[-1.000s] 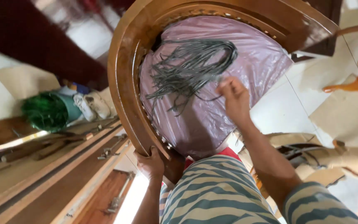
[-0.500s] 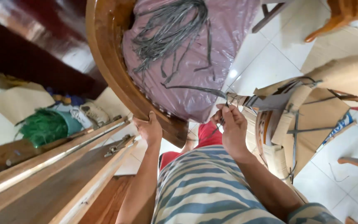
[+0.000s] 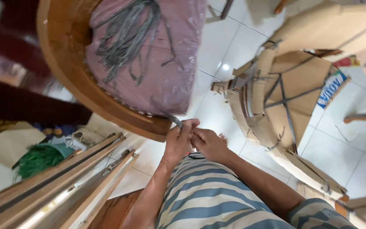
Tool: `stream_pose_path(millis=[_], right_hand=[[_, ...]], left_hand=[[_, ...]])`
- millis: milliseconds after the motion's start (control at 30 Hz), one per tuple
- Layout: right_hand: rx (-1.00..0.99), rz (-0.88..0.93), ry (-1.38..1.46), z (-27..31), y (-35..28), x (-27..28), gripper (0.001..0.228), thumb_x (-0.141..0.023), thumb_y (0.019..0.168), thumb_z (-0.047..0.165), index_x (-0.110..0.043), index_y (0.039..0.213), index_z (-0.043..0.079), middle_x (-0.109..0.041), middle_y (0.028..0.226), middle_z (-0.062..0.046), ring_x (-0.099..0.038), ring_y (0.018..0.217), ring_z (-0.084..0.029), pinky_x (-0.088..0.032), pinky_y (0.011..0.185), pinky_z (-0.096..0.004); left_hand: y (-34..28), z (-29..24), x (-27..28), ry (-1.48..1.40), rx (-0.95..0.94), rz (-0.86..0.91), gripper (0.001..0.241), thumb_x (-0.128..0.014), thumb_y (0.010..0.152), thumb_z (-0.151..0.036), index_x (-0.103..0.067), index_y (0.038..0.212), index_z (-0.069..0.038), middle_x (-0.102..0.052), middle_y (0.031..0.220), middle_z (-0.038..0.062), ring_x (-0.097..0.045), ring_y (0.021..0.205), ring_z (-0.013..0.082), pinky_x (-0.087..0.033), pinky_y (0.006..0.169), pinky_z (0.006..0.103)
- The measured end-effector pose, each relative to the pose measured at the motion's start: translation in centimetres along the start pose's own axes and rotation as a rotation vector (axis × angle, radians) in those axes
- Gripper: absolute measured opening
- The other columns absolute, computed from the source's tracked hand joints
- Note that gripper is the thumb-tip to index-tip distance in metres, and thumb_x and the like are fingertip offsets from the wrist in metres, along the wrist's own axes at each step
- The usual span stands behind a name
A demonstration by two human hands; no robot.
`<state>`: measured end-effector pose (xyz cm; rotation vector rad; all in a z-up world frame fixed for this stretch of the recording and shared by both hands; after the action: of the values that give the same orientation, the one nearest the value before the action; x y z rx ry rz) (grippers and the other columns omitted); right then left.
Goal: Wrap a wooden chair frame with cardboard and secure it with plastic straps.
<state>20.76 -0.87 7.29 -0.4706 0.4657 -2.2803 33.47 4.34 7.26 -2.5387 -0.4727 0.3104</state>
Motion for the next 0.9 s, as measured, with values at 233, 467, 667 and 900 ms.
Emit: stream_pose_path(millis=[233, 467, 667, 900], right_hand=[[0.028, -0.100, 0.132, -1.1, -6.7, 6.0, 0.030, -0.055, 0.105, 0.026, -0.068, 0.081, 0.013, -0.056, 0.058, -0.004, -0.053, 0.058, -0.015, -0.048, 0.059, -0.031], [0.047, -0.352, 0.459, -3.7, -13.2, 13.4, 0.027, -0.058, 0.105, 0.022, -0.071, 0.088, 0.007, -0.047, 0.057, 0.004, -0.043, 0.057, -0.007, -0.038, 0.056, -0.021], [0.049, -0.551, 0.589, -8.9, -19.2, 18.1, 0.030, -0.057, 0.106, 0.020, -0.067, 0.082, 0.006, -0.044, 0.053, 0.001, -0.041, 0.050, -0.007, -0.035, 0.049, -0.021], [0.066, -0.872, 0.886, -17.2, -25.2, 23.8, 0.030, -0.059, 0.109, 0.021, -0.063, 0.084, 0.005, -0.045, 0.055, -0.002, -0.046, 0.047, -0.009, -0.039, 0.045, -0.020]], left_hand=[[1.6, 2.3, -4.1, 0.037, 0.082, 0.024, 0.058, -0.038, 0.109, -0.047, -0.078, 0.110, -0.006, -0.078, 0.098, 0.018, -0.075, 0.082, 0.0221, -0.063, 0.076, 0.0382], [2.1, 5.3, -9.2, -0.037, 0.186, -0.062, 0.043, -0.047, 0.107, -0.034, -0.073, 0.108, 0.001, -0.073, 0.083, 0.013, -0.072, 0.074, 0.0170, -0.057, 0.070, 0.0278], [3.5, 9.6, -11.5, -0.261, 0.230, -0.147, 0.042, -0.049, 0.110, -0.032, -0.061, 0.082, -0.003, -0.062, 0.068, 0.010, -0.073, 0.066, 0.0247, -0.065, 0.071, 0.0372], [2.5, 13.1, -13.6, -0.325, 0.292, -0.149, 0.049, -0.050, 0.109, -0.041, -0.053, 0.072, -0.009, -0.056, 0.065, 0.007, -0.070, 0.066, 0.0232, -0.061, 0.067, 0.0324]])
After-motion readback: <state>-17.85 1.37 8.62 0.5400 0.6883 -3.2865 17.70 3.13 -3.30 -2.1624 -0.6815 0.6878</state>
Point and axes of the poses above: each hand's wrist, its own y-axis towards the middle knuckle, its own x-axis out of the back of the hand, z = x × y, the point moved 3 cm from there along y, towards the middle knuckle
